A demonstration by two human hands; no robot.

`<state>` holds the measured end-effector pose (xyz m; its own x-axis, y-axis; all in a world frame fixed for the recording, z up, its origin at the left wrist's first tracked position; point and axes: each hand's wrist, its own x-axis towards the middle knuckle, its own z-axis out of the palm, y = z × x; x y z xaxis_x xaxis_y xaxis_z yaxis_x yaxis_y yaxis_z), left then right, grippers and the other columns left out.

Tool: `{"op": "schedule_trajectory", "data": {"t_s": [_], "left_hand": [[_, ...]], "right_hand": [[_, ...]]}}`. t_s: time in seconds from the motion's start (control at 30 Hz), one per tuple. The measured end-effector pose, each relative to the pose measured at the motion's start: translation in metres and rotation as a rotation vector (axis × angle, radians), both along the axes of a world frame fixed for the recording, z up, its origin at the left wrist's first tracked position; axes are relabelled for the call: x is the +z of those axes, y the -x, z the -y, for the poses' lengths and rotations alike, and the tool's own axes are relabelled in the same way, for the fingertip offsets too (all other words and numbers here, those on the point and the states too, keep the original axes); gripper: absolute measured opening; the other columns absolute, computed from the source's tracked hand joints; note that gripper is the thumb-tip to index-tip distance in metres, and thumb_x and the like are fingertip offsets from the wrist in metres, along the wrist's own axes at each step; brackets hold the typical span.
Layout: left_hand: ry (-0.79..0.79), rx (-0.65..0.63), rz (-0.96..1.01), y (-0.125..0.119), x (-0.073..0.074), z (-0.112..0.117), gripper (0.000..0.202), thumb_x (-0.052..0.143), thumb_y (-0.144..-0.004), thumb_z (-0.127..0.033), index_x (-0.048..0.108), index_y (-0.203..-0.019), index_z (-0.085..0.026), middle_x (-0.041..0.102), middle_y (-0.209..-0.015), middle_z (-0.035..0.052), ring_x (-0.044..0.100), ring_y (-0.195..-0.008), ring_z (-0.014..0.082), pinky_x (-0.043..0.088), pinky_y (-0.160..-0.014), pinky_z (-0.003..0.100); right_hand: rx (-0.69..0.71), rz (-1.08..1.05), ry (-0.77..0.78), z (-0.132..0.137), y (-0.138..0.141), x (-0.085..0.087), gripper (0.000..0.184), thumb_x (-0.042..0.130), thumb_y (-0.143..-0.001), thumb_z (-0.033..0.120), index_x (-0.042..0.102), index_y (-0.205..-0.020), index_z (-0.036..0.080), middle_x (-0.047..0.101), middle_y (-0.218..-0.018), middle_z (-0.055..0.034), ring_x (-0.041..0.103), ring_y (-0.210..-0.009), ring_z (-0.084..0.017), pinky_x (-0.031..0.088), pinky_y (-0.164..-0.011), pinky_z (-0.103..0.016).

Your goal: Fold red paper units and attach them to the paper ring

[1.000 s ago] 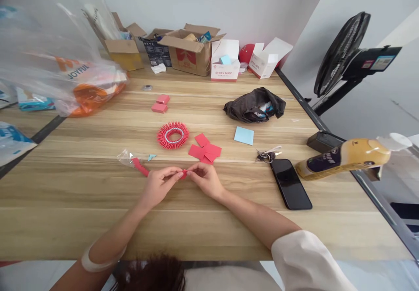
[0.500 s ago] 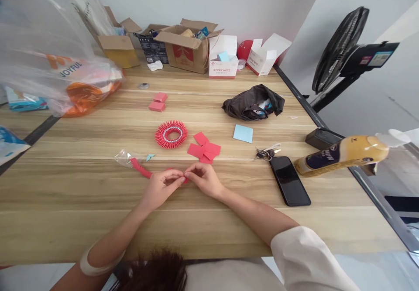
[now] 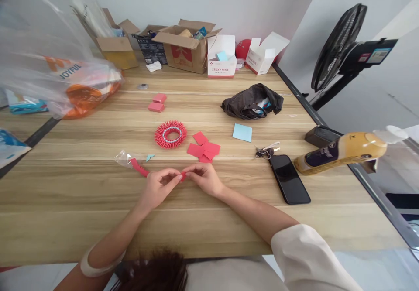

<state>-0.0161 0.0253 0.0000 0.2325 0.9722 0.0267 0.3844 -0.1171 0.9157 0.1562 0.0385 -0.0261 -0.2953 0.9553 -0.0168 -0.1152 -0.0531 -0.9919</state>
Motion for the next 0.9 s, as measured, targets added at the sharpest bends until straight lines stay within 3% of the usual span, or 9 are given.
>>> {"op": "schedule_trajectory", "data": {"t_s": [0.17,0.4,0.57,0.9], "left_hand": [[-0.039,-0.027,-0.063,0.0004,0.004,0.0004,0.012,0.061,-0.079,-0.025,0.068,-0.077,-0.016,0.071,-0.077,0.004,0.065,-0.069,0.0154,0.051,-0.063,0.023],[-0.064,-0.028,-0.05,0.0005,0.0051,-0.0009,0.015,0.056,-0.082,-0.025,0.063,-0.073,-0.016,0.07,-0.072,0.0031,0.063,-0.066,0.0139,0.05,-0.064,0.023],[0.029,-0.042,0.01,0.0001,0.004,-0.0001,0.014,0.058,-0.079,-0.026,0.063,-0.073,-0.014,0.069,-0.073,0.0045,0.062,-0.065,0.0139,0.049,-0.06,0.022],[0.252,-0.069,0.23,-0.0021,0.0033,-0.0004,0.017,0.064,-0.075,-0.031,0.06,-0.075,-0.014,0.066,-0.074,0.0033,0.065,-0.071,0.0151,0.053,-0.067,0.025]], "right_hand": [[-0.001,0.021,-0.034,0.0012,-0.0001,-0.0017,0.017,0.068,-0.074,0.034,0.069,-0.076,0.018,0.07,-0.075,-0.0046,0.064,-0.069,-0.015,0.051,-0.067,-0.029],[-0.002,-0.016,0.012,0.0003,0.0006,-0.005,0.019,0.07,-0.072,0.034,0.068,-0.081,0.018,0.07,-0.076,-0.0042,0.064,-0.071,-0.016,0.051,-0.071,-0.03],[0.003,-0.026,-0.008,-0.0004,0.0001,-0.0042,0.018,0.07,-0.072,0.034,0.067,-0.079,0.018,0.068,-0.076,-0.0037,0.062,-0.07,-0.014,0.05,-0.069,-0.029],[0.038,-0.007,-0.069,0.0018,0.0005,-0.0009,0.02,0.067,-0.075,0.037,0.065,-0.079,0.018,0.065,-0.078,-0.0041,0.06,-0.07,-0.014,0.05,-0.066,-0.028]]}}
